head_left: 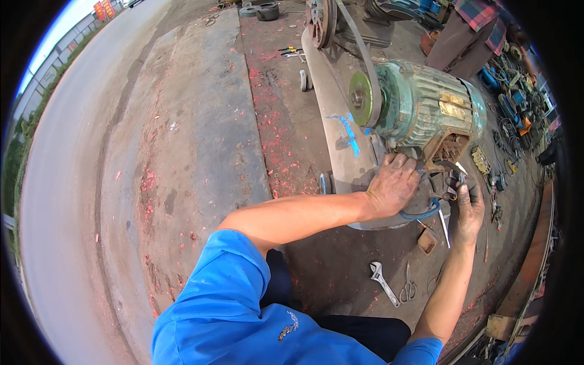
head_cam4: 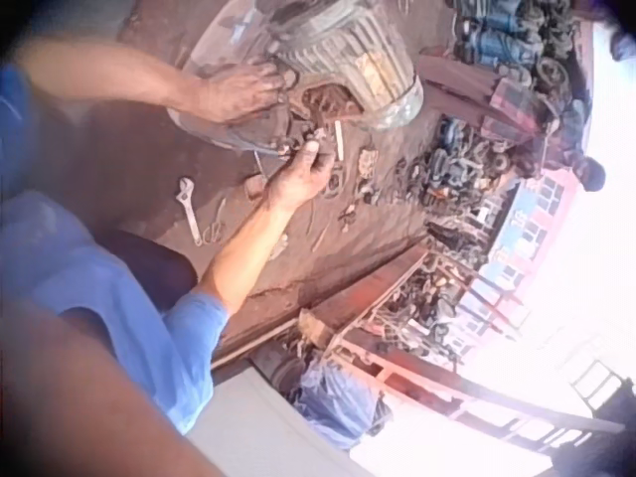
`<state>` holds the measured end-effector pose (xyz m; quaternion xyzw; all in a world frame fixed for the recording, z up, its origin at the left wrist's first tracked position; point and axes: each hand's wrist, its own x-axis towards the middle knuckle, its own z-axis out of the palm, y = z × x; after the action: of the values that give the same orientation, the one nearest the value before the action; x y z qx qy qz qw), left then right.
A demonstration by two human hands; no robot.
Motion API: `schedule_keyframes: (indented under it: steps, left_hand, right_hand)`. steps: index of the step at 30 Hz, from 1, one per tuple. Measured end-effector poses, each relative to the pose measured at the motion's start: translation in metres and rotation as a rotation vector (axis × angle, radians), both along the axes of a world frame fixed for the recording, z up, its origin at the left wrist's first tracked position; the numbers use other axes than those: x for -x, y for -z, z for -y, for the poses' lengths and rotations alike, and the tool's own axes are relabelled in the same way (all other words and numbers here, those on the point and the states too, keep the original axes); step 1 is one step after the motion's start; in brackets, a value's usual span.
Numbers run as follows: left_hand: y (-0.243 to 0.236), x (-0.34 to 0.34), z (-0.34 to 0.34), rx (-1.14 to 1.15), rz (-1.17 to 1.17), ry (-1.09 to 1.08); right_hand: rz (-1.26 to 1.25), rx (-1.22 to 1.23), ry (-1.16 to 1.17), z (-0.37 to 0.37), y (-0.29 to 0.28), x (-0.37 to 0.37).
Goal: The person works on the terminal box of an electric motor, stripping and twisting wires, and using pliers to adjust connections. The person handles multiple wires and tools while kneeling beside the motor in an outdoor workshop area.
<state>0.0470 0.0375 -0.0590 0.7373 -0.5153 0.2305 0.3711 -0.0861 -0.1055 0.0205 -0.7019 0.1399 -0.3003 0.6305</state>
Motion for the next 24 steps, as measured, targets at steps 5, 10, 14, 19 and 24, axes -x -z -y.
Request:
schedule_keyframes:
  steps: [5,10,14,19,24]
  left_hand:
    - [-0.002,0.011,0.014,-0.051,-0.104,0.024]
    - [-0.016,0.009,0.006,-0.075,-0.1,0.1]
    - [-0.011,0.0,-0.002,0.05,-0.028,0.145]
    - [-0.018,-0.013,-0.011,-0.046,0.105,0.153]
    - [-0.005,-0.022,-0.009,-0.035,0.258,0.082]
  right_hand:
    - [0.003,0.025,0.013,0.025,0.004,0.007]
    - [0.034,0.017,0.006,0.0,-0.015,0.0]
    - [-0.02,0.008,0.058,-0.003,-0.015,0.002]
    - [-0.057,-0.059,0.105,-0.012,-0.037,0.004]
    - [-0.212,0.102,0.027,-0.001,-0.027,0.021]
